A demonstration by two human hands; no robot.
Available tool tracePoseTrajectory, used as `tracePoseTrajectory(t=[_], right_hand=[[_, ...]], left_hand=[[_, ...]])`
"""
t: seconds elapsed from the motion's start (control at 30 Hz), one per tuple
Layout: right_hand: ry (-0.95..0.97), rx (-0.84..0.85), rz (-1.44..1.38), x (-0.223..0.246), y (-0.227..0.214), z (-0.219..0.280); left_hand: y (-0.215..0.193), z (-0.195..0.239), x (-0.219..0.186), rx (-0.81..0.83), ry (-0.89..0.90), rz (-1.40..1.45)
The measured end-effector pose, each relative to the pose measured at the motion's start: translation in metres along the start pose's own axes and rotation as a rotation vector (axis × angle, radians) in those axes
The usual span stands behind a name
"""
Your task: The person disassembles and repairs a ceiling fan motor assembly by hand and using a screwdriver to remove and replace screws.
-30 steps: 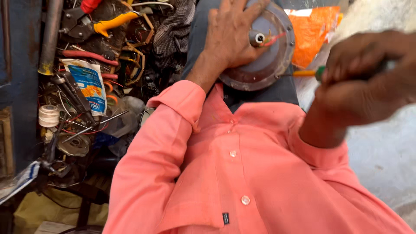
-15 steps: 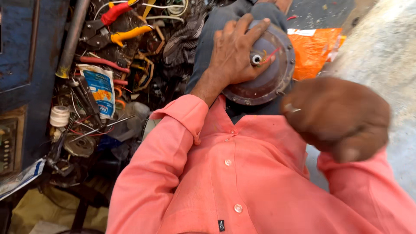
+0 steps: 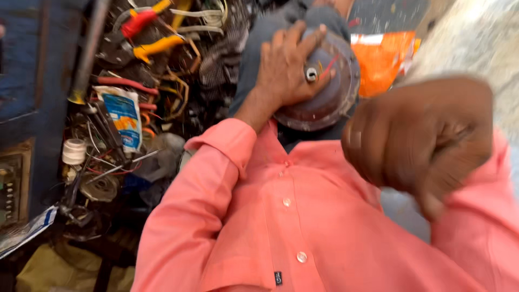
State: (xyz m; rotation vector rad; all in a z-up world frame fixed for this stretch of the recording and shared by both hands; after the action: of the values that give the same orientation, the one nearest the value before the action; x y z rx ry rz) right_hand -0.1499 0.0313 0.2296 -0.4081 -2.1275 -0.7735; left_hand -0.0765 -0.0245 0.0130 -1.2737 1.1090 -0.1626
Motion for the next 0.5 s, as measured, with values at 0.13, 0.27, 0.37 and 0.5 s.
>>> tracePoseTrajectory(t=[0.13, 0.27, 0.37, 0.5], right_hand=[[-0.211, 0.446, -0.111, -0.005, -0.009, 0.007], [-0.394, -0.5, 0.297, -0.03, -0.054, 0.052], [-0.366, -1.348, 0.731, -0.019, -0.04, 0.129], [-0.187, -1.151, 0.96, 0.004, -0.014, 0.087]], left_hand=[[0.007, -0.012, 0.01, 0.055, -0.038, 0.007], [0.012, -0.004, 0.017, 0.058, -0.013, 0.0], [0.019, -0.007, 0.019, 0.075, 0.006, -0.031], [0.009, -0.009, 0.008, 0.062, -0.004, -0.049]])
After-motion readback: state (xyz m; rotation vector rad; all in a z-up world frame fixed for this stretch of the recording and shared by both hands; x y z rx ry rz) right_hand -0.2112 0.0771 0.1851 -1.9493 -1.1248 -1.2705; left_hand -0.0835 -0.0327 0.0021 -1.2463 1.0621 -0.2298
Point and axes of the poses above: each hand's wrist, its own z-axis away from the middle knuckle, its own y-axis out of the palm, x = y × z, the point moved 9 cm from there along -z, towards the middle knuckle, and after that the axes turned 3 degrees about y, right-handed, at the moved point
